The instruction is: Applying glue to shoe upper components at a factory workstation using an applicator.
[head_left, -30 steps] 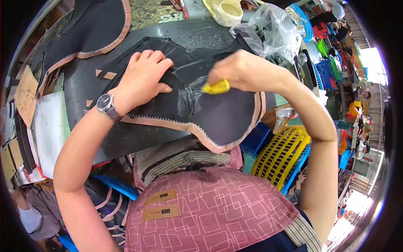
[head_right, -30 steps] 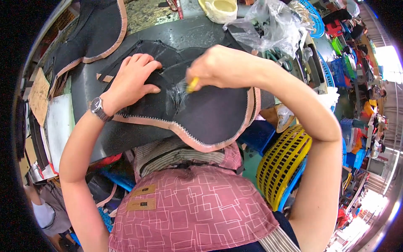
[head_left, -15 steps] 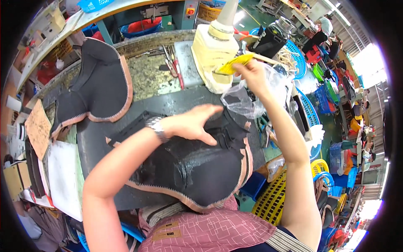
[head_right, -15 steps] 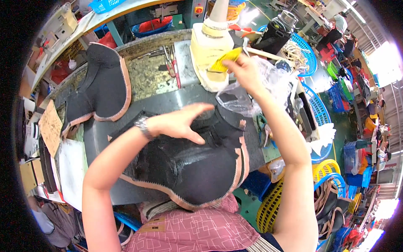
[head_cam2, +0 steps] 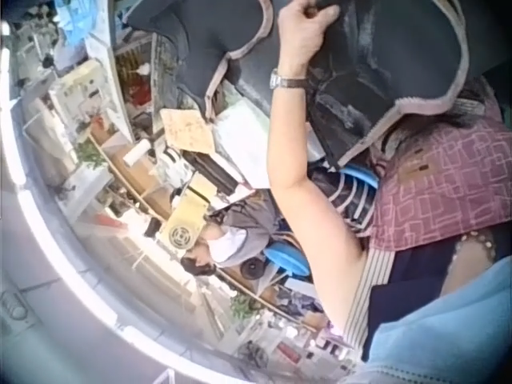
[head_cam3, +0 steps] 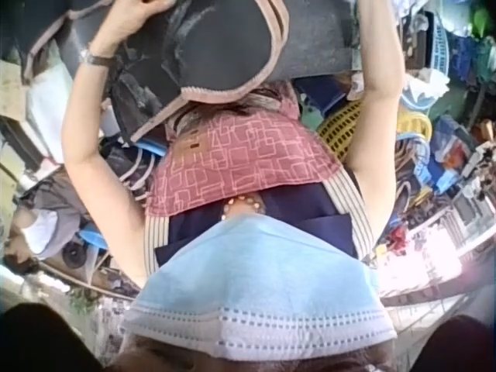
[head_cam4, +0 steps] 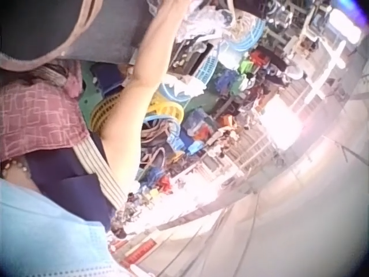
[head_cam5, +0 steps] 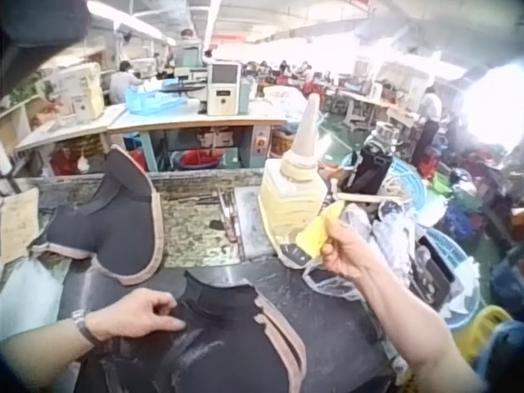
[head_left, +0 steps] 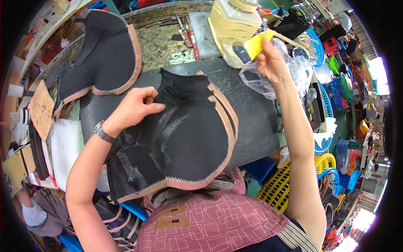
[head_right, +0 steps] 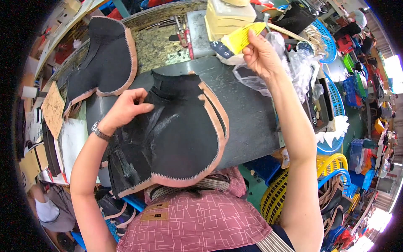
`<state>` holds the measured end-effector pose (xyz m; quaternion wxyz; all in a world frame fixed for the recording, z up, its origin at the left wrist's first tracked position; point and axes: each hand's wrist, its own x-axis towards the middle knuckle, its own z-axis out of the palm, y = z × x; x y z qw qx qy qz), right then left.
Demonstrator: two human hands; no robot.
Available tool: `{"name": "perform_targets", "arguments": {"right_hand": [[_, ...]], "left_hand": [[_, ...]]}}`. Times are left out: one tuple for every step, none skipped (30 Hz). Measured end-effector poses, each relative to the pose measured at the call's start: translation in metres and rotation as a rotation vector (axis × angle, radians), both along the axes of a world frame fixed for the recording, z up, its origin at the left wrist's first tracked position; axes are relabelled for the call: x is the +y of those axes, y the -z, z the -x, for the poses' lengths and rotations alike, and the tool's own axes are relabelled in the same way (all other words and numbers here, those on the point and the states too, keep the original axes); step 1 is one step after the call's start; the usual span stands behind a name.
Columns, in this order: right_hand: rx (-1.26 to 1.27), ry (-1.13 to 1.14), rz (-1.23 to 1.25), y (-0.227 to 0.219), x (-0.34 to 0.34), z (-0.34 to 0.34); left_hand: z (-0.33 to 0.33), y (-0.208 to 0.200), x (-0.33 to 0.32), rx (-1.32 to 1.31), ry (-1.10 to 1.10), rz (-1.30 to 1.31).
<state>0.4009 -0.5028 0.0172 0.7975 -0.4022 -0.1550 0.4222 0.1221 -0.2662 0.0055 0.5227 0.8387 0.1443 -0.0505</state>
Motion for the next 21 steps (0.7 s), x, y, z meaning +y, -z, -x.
{"name": "perform_targets", "arguments": {"right_hand": [[-0.068, -0.12, -0.172, -0.014, 0.004, 0.021], [-0.174, -0.234, -0.243, -0.014, 0.009, 0.04], [-0.273, -0.374, -0.263, -0.017, 0.02, 0.064], [-0.398, -0.376, -0.035, -0.011, 0.025, 0.083], [-0.691, -0.454, 0.047, -0.006, 0.033, 0.103], [-0.847, -0.525, 0.299, 0.002, 0.039, 0.118], [-0.83, -0.412, 0.341, 0.02, 0.042, 0.128], [-0.555, -0.408, 0.295, 0.015, 0.045, 0.137], [-0.555, -0.254, 0.266, 0.016, 0.046, 0.148], [-0.879, -0.143, 0.466, 0.016, 0.041, 0.151], [-1.203, -0.033, 0.656, 0.015, 0.034, 0.154], [-1.239, 0.115, 0.729, 0.009, 0.02, 0.162], [-1.262, 0.189, 0.702, 0.015, -0.003, 0.167], [-1.129, 0.119, 0.79, 0.015, -0.026, 0.183], [-1.121, 0.109, 0.688, 0.02, -0.05, 0.199], [-0.983, 0.051, 0.664, 0.017, -0.062, 0.22], [-0.951, 0.03, 0.665, 0.015, -0.064, 0.223], [-0.918, 0.008, 0.663, 0.008, -0.063, 0.224], [-0.724, 0.133, 0.587, -0.003, -0.048, 0.224], [-0.623, 0.174, 0.585, -0.009, -0.035, 0.216], [-0.606, 0.253, 0.571, -0.01, -0.022, 0.209]], "left_hand": [[0.006, -0.001, 0.005, 0.013, -0.026, -0.002], [0.011, -0.002, 0.007, 0.008, -0.03, 0.039], [0.011, 0.003, 0.011, 0.026, -0.035, 0.038], [0.011, 0.004, 0.01, -0.002, -0.012, 0.037], [0.013, 0.005, 0.01, -0.029, 0.004, 0.035], [0.014, 0.007, 0.011, -0.023, 0.015, 0.016], [0.013, 0.007, 0.008, -0.029, 0.035, 0.021], [0.014, 0.008, 0.007, -0.034, 0.035, 0.005], [0.014, 0.01, 0.006, -0.038, 0.034, -0.01], [0.015, 0.013, 0.007, -0.071, 0.024, -0.072], [0.019, 0.013, 0.008, -0.1, 0.003, -0.136], [0.022, 0.013, 0.004, -0.117, -0.055, -0.167], [0.023, 0.013, 0.001, -0.12, -0.063, -0.158], [0.023, 0.014, -0.002, -0.194, -0.102, -0.197], [0.023, 0.014, -0.006, -0.267, -0.133, -0.236], [0.025, 0.013, -0.007, -0.244, -0.125, -0.247], [0.026, 0.01, -0.007, -0.257, -0.091, -0.312], [0.028, 0.008, -0.007, -0.269, -0.058, -0.38], [0.032, 0.007, -0.011, -0.461, -0.079, -0.486], [0.038, -0.004, -0.018, -0.532, -0.128, -0.597], [0.043, -0.021, -0.029, -0.61, -0.172, -0.702]]}}
